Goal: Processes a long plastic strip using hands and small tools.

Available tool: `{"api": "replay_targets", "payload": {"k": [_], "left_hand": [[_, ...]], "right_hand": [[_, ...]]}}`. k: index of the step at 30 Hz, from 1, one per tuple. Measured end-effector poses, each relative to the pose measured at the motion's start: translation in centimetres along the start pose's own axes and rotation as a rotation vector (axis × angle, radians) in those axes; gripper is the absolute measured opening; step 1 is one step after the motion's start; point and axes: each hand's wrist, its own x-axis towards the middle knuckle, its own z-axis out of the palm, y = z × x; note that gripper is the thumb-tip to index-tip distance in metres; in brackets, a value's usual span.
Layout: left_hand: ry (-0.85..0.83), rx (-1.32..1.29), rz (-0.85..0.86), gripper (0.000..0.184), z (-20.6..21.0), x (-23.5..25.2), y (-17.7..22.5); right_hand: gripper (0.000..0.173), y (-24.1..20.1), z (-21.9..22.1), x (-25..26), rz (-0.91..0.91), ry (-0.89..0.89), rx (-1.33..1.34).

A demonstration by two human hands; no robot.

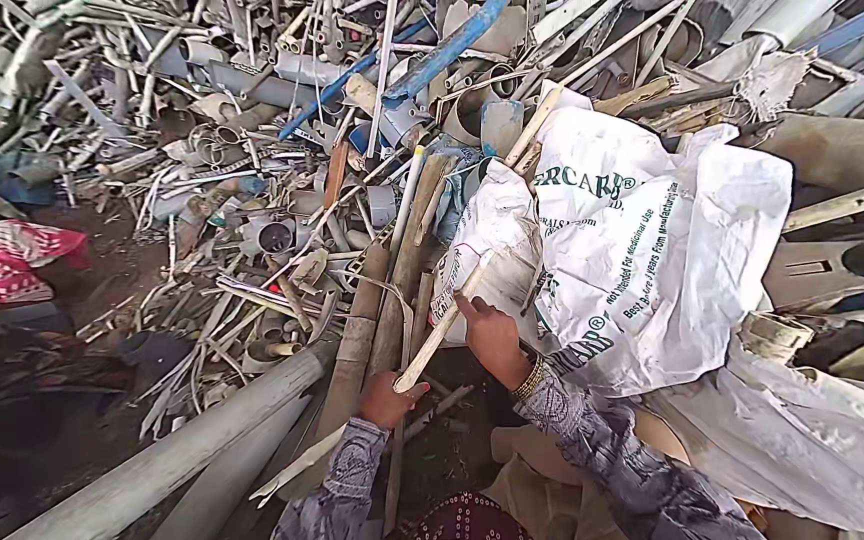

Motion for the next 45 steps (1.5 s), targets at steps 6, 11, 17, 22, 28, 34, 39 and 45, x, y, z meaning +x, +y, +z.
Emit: {"api": "replay_targets", "payload": {"k": [6, 11, 17, 22, 28, 34, 39, 45], "left_hand": [[-0.012, -0.045, 0.023, 0.042, -0.1, 0.3, -0.6], [-0.063, -0.546, 0.081, 0.014, 0.3, 0.3, -1.4], [-0.088, -0.759, 0.124, 0.014, 1.1, 0.8, -2.1], [-0.097, -0.771, 0.146, 0.024, 1.2, 0.5, -2.0], [-0.043, -0.630, 0.107, 0.016, 1.4, 1.1, -2.1], [-0.024, -0.402, 0.045, 0.020, 0.7, 0.5, -0.9], [-0.010, -0.413, 0.093, 0.013, 0.7, 0.9, -1.8], [-0.076, -0.601, 0.083, 0.018, 0.9, 0.3, -1.1]], "right_hand": [[0.042, -0.2, 1.2, -1.4, -0.103, 0.079, 0.091], [0.041, 1.2, 1.6, 0.6, -0.024, 0.190, 0.084], [0.039, -0.2, 2.7, -1.6, -0.185, 0.216, 0.136], [0.043, 1.3, 1.2, 0.6, 0.037, 0.127, 0.114], [0.042, -1.7, 1.5, -3.3, -0.230, 0.042, 0.161], [0.048, 0.7, -1.1, 1.2, 0.127, -0.070, 0.017], [0.040, -2.6, 2.2, -4.1, -0.349, 0.098, 0.155], [0.041, 2.2, 0.5, 2.2, 0.152, 0.079, 0.076]]}}
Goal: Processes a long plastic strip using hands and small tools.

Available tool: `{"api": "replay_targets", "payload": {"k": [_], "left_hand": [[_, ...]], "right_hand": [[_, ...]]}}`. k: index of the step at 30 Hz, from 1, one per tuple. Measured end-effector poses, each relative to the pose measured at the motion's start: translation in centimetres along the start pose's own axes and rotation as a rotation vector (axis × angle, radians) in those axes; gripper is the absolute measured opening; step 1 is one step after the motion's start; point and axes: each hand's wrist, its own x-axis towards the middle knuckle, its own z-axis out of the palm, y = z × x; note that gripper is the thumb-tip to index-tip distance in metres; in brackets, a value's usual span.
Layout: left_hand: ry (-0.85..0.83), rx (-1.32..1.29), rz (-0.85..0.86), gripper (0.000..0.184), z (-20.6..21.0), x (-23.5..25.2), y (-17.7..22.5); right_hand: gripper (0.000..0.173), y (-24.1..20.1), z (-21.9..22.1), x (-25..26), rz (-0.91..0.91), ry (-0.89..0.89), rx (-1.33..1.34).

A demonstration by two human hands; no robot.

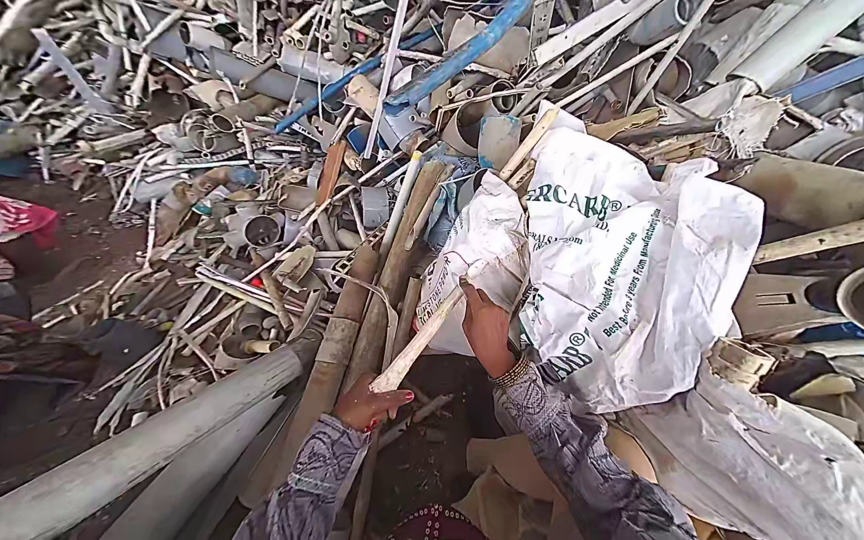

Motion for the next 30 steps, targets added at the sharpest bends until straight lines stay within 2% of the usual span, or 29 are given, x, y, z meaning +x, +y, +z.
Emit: {"api": "replay_targets", "payload": {"k": [2, 4, 5, 6, 10, 11, 12, 14, 16, 18, 21, 22, 24, 27, 28, 29, 30], "left_hand": [[0.010, -0.025, 0.003, 0.016, -0.4, -0.2, 0.0], [0.004, -0.023, 0.054, 0.010, -0.5, 0.2, -0.4], [-0.007, -0.023, 0.065, 0.006, -0.6, 0.4, -0.6], [-0.001, -0.041, 0.054, 0.008, -0.6, 0.6, -0.7], [-0.039, -0.206, 0.004, 0.022, -0.6, 0.4, -1.0], [-0.057, -0.223, 0.010, 0.023, -0.6, 0.4, -1.0], [-0.070, -0.228, 0.015, 0.023, -0.5, 0.5, -1.0], [-0.077, -0.243, 0.040, 0.024, -0.6, 1.1, -1.4], [-0.080, -0.276, 0.095, 0.022, -0.6, 1.8, -2.1], [-0.093, -0.292, 0.087, 0.021, -0.8, 1.9, -2.5], [-0.134, -0.307, 0.059, 0.026, -0.7, 1.6, -2.2], [-0.142, -0.310, 0.060, 0.027, -0.7, 1.5, -2.2], [-0.141, -0.318, 0.068, 0.025, -0.9, 1.6, -2.3], [-0.125, -0.330, 0.096, 0.019, -1.1, 2.2, -2.5], [-0.121, -0.332, 0.102, 0.018, -1.1, 2.2, -2.5], [-0.114, -0.326, 0.096, 0.019, -1.2, 2.0, -2.4], [-0.115, -0.327, 0.091, 0.021, -1.2, 1.8, -2.3]], "right_hand": [[0.041, -2.1, 1.4, -3.7, -0.250, 0.076, 0.057], [0.037, -3.8, 2.3, -7.5, -0.513, 0.068, 0.135], [0.036, -3.8, 2.6, -8.0, -0.559, 0.076, 0.142], [0.036, -3.3, 2.6, -7.3, -0.526, 0.088, 0.140], [0.040, 1.0, 0.6, 0.1, -0.019, -0.007, 0.104], [0.041, 1.0, 0.5, 0.3, -0.009, 0.001, 0.092], [0.040, 0.4, 1.0, -0.8, -0.081, 0.045, 0.084], [0.037, -1.7, 3.0, -4.8, -0.367, 0.144, 0.123], [0.034, -2.7, 4.3, -7.4, -0.579, 0.126, 0.171], [0.033, -1.6, 4.6, -5.9, -0.523, 0.186, 0.162], [0.034, 1.8, 3.5, -0.8, -0.145, 0.225, 0.171], [0.034, 2.1, 3.4, -0.3, -0.078, 0.224, 0.184], [0.035, 1.0, 3.8, -2.1, -0.153, 0.247, 0.186], [0.032, -1.2, 5.4, -6.6, -0.537, 0.236, 0.170], [0.029, -1.1, 5.5, -7.0, -0.599, 0.221, 0.156], [0.030, -0.7, 5.4, -6.3, -0.581, 0.235, 0.150], [0.032, 0.2, 5.1, -4.8, -0.472, 0.257, 0.156]]}}
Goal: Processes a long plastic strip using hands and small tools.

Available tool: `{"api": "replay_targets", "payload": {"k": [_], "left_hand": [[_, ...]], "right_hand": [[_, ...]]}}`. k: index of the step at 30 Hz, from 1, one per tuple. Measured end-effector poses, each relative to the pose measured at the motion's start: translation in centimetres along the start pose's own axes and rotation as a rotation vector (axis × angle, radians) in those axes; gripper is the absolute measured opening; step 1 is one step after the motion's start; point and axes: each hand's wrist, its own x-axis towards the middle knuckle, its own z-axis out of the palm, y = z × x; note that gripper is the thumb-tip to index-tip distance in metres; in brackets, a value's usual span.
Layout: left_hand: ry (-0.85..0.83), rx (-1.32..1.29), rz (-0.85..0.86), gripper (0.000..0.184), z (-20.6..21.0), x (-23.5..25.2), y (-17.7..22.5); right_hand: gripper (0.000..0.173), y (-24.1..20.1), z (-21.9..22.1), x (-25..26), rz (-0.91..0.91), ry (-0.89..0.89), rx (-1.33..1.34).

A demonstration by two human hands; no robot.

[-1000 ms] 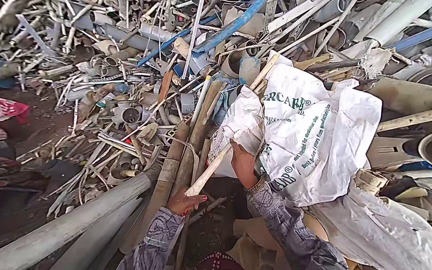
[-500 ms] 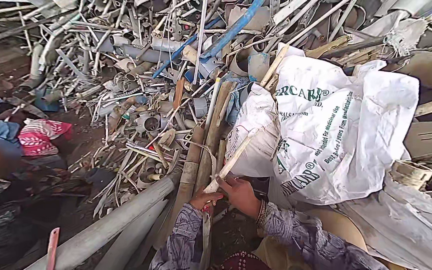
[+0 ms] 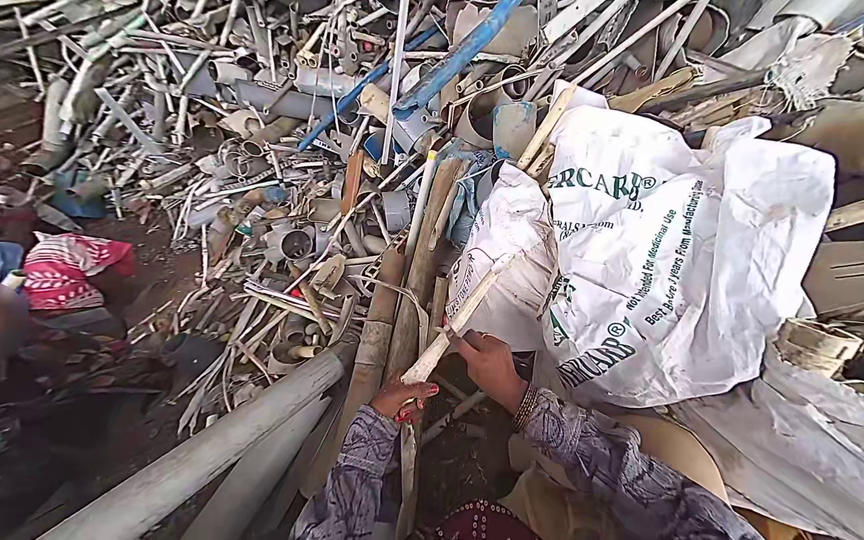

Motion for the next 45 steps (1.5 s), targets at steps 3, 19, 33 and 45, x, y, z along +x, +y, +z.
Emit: {"api": "replay_targets", "payload": {"k": [3, 19, 33, 45], "left_hand": [[-0.058, -0.039, 0.051, 0.026, 0.0, -0.1, -0.2], [0.126, -0.184, -0.007, 0.066, 0.9, 0.5, 1.3], [0.189, -0.176, -0.042, 0.061, 1.3, -0.1, 1.6], [0.304, 0.022, -0.043, 0.052, 1.4, -0.4, 2.1]], "right_hand": [[0.033, 4.2, -0.9, 3.2, 0.418, 0.024, 0.025], [0.038, -2.4, -0.2, -1.5, -0.036, -0.082, 0.094], [0.032, 3.0, -0.2, 0.7, 0.310, 0.082, 0.129], [0.034, 3.5, -2.0, 2.8, 0.434, -0.048, 0.079]]}}
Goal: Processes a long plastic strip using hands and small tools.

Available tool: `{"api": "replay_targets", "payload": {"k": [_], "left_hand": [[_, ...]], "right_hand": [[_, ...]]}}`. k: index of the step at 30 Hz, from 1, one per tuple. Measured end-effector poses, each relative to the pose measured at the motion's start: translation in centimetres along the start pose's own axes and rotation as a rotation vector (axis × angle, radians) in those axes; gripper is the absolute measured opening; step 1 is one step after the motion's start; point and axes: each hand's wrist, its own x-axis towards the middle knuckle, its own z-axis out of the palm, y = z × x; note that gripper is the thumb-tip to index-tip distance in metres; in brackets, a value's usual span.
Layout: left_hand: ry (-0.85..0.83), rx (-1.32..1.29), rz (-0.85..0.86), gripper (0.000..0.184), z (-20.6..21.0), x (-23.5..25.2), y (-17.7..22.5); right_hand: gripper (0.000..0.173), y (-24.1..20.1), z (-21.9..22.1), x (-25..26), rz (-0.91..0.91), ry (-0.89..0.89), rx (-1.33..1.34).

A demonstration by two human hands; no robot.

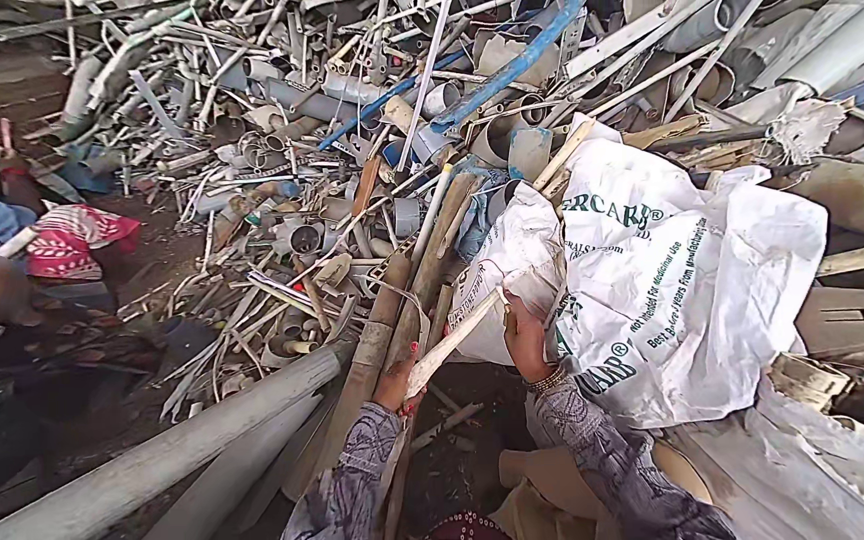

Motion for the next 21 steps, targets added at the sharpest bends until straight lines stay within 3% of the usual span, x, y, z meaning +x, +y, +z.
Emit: {"api": "replay_targets", "payload": {"k": [3, 4, 7, 8, 12, 13, 17, 21], "left_hand": [[0.007, 0.064, 0.013, 0.052, 0.0, 0.4, 0.1], [0.013, 0.075, 0.012, 0.052, -0.1, 0.4, 0.3], [0.048, 0.080, 0.011, 0.049, 0.1, -0.6, 0.7], [0.051, 0.074, 0.011, 0.049, 0.3, -0.7, 0.8], [0.060, 0.120, 0.019, 0.048, 0.2, -0.4, 1.1], [0.065, 0.163, 0.020, 0.049, 0.1, -0.4, 1.3], [0.080, 0.242, 0.045, 0.051, 0.1, -1.1, 1.5], [0.060, 0.298, 0.047, 0.054, -0.2, -0.4, 1.4]], "right_hand": [[0.038, -3.2, -0.6, -2.8, -0.216, -0.141, -0.068], [0.039, -3.4, -1.0, -2.4, -0.168, -0.173, -0.075], [0.039, -2.5, -2.7, 1.4, 0.201, -0.266, -0.136], [0.040, -2.7, -3.0, 2.0, 0.234, -0.287, -0.170], [0.041, -4.3, -1.2, -2.1, -0.180, -0.192, -0.159], [0.042, -4.3, -1.2, -2.2, -0.185, -0.196, -0.173], [0.043, -3.7, -3.8, 3.2, 0.265, -0.416, -0.295], [0.041, -4.7, -3.2, 0.3, 0.003, -0.344, -0.302]]}}
